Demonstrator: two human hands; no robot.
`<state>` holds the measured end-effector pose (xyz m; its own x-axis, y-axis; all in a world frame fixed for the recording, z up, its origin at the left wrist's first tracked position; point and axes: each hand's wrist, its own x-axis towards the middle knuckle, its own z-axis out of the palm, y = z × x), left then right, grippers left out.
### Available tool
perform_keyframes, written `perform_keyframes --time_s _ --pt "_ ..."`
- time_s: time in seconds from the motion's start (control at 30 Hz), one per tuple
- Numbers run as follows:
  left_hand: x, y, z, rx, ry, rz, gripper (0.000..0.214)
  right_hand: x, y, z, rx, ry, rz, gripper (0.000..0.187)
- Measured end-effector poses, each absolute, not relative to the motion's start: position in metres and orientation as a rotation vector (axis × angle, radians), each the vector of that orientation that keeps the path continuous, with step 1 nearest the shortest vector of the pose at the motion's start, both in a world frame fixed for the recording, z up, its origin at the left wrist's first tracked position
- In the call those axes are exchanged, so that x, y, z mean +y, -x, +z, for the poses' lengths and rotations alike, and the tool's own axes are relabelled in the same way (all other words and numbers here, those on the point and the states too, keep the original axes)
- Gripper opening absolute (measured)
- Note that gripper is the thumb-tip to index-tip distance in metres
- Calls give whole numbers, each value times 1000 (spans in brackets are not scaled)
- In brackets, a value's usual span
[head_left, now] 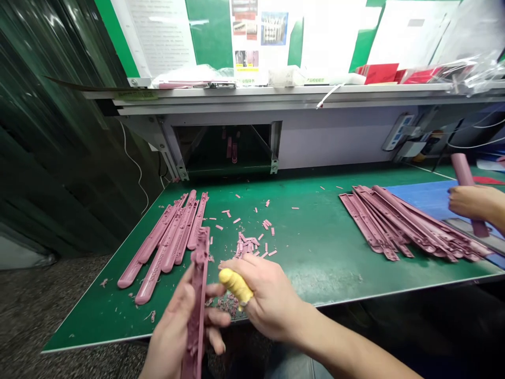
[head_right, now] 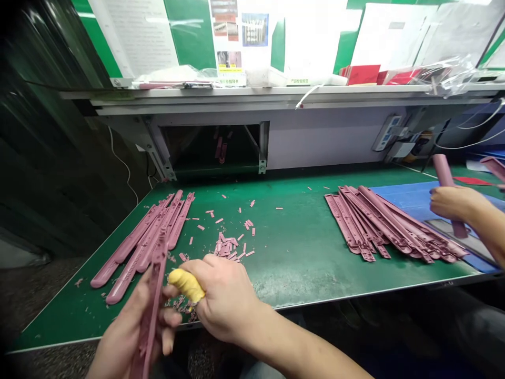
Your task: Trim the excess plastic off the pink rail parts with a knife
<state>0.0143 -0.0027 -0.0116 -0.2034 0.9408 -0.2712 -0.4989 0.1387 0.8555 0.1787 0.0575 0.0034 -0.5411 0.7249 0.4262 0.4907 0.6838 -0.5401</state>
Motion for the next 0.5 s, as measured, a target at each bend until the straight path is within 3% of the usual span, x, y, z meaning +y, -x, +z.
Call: perform_keyframes --time_s 0.1,0.2,0.4,0.5 --pt "7 3 6 994 -576 1538 21 42 -188 1 -2229 902 829 41" --pt "12 15 21 900 -806 1827 19 22 -183 -18 -2246 986 1004 24" --pt "-4 1 41 1000 -1194 2034 41 5 -155 -55 -2440 1001 864 13" --pt "-21 -5 33 1170 -1246 1833 40 11 -151 -55 -2451 1017 787 17"
